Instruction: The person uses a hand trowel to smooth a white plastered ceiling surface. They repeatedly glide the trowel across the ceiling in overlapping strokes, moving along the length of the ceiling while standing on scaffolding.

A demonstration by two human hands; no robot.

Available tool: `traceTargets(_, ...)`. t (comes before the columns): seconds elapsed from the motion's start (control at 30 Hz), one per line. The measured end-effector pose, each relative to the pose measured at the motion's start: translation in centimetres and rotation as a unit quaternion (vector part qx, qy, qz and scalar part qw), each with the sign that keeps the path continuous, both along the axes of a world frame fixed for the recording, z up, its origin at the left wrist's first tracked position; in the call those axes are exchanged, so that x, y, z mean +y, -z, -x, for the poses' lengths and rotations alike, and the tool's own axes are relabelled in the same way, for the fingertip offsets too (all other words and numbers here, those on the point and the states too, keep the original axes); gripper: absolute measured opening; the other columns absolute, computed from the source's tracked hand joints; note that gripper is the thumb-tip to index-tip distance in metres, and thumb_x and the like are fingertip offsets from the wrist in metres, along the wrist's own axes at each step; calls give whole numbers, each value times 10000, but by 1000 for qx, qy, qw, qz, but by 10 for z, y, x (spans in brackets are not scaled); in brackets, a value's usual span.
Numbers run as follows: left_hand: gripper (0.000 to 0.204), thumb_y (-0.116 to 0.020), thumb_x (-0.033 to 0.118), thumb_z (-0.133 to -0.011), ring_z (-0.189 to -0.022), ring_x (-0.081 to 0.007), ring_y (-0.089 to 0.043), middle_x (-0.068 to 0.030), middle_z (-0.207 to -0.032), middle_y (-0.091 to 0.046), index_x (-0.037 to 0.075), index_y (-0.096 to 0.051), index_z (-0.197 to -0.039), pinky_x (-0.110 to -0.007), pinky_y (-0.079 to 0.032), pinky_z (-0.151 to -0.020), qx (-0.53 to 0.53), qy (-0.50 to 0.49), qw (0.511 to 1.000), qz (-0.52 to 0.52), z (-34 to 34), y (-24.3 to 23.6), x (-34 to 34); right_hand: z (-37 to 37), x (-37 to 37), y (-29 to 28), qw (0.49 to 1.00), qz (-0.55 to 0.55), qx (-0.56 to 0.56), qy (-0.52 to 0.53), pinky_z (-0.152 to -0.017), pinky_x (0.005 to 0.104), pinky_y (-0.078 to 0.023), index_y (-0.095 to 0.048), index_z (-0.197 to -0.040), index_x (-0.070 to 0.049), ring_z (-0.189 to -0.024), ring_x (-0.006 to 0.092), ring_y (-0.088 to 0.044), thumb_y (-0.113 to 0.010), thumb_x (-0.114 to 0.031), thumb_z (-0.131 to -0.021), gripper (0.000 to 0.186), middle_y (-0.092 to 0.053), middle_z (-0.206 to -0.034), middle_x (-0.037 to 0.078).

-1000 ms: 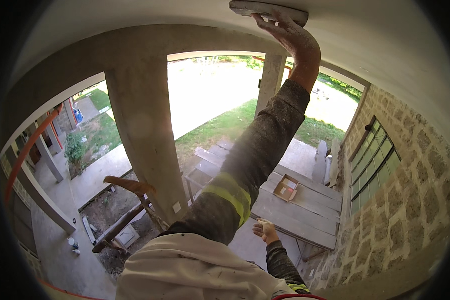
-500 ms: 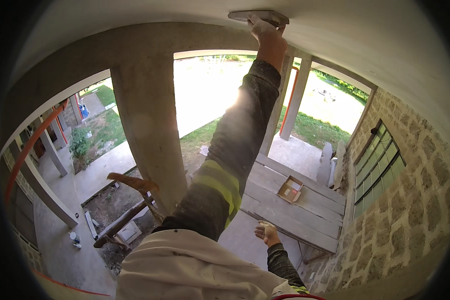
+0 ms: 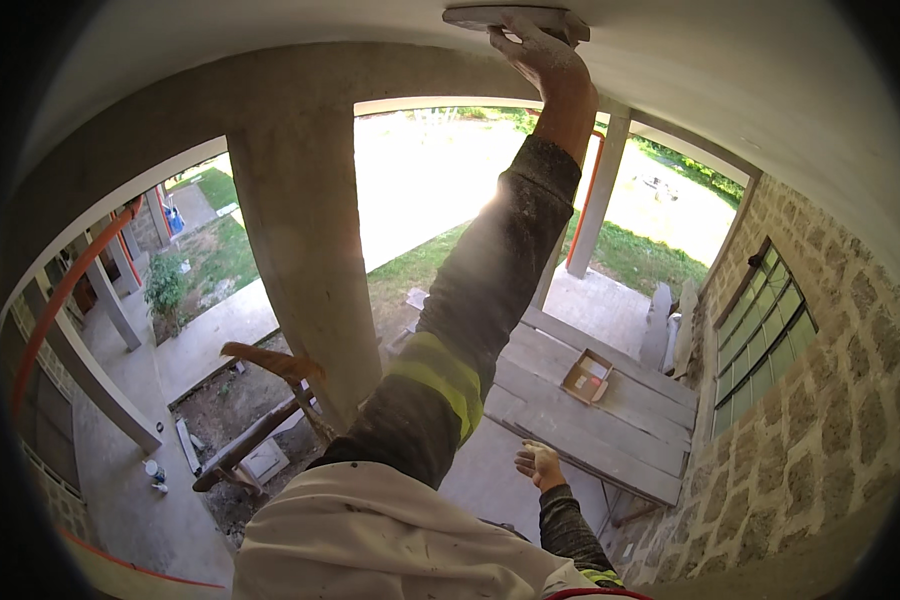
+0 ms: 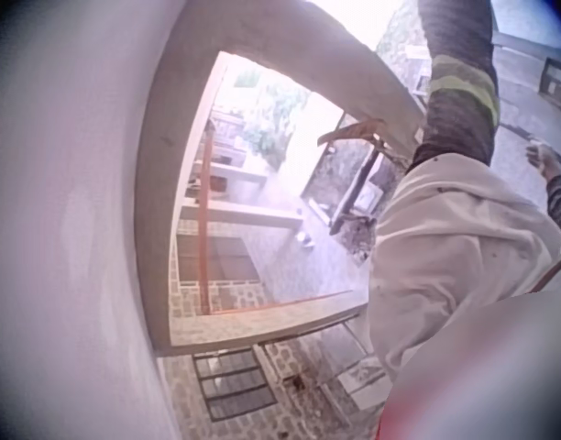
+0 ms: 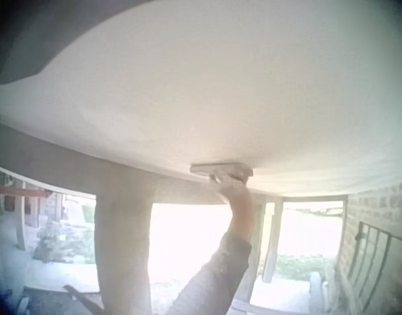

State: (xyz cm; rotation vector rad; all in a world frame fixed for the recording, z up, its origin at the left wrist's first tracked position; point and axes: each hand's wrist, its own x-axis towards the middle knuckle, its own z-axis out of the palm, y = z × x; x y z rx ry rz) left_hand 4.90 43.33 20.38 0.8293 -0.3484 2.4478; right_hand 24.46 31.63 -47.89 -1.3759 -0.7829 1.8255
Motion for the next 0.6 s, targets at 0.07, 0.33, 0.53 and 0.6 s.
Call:
traceTargets(0.07,625,-407,497,-1077,-1083,-246,-565,-167,-1319,-482,97,-249,-1530,-406,-579,-824,-18,-39,999,-9,-2,-1,0,0,-1,1,1000,3,-1,-4,-780,427,-586,-627,-1289,-43,-877,289,-679,-555,-184,-994,334,-677,-1050,169)
traceTargets(0.33,592,-378,498,-1075,-1136,-271,-548,-153,-1347,-446,78,-274,-1480,-432,-574,-870,27,0,1000,0,6,4,5,0,-3,-1,1000,13,-12,-4,-815,430,-581,-614,-1311,-39,-920,303,-676,-550,-186,-998,352,-669,-1094,175)
traceTargets(0.53,559,-369,476,-1080,-1208,-282,-530,-166,-1367,-438,70,-294,-1457,-449,-573,-920,44,94,994,22,7,-1,6,-7,-4,-4,1000,2,-17,2,-822,435,-577,-615,-1311,-45,-941,309,-677,-556,-187,-1000,347,-669,-1125,184)
traceTargets(0.6,612,-366,461,-1094,-1224,-287,-519,-201,-1432,-391,64,-197,-1528,-428,-555,-947,-3,-108,994,-22,4,-3,6,-10,-5,-1,1000,15,-10,9,-813,435,-579,-619,-1306,-49,-921,305,-677,-557,-185,-1000,341,-673,-1109,179)
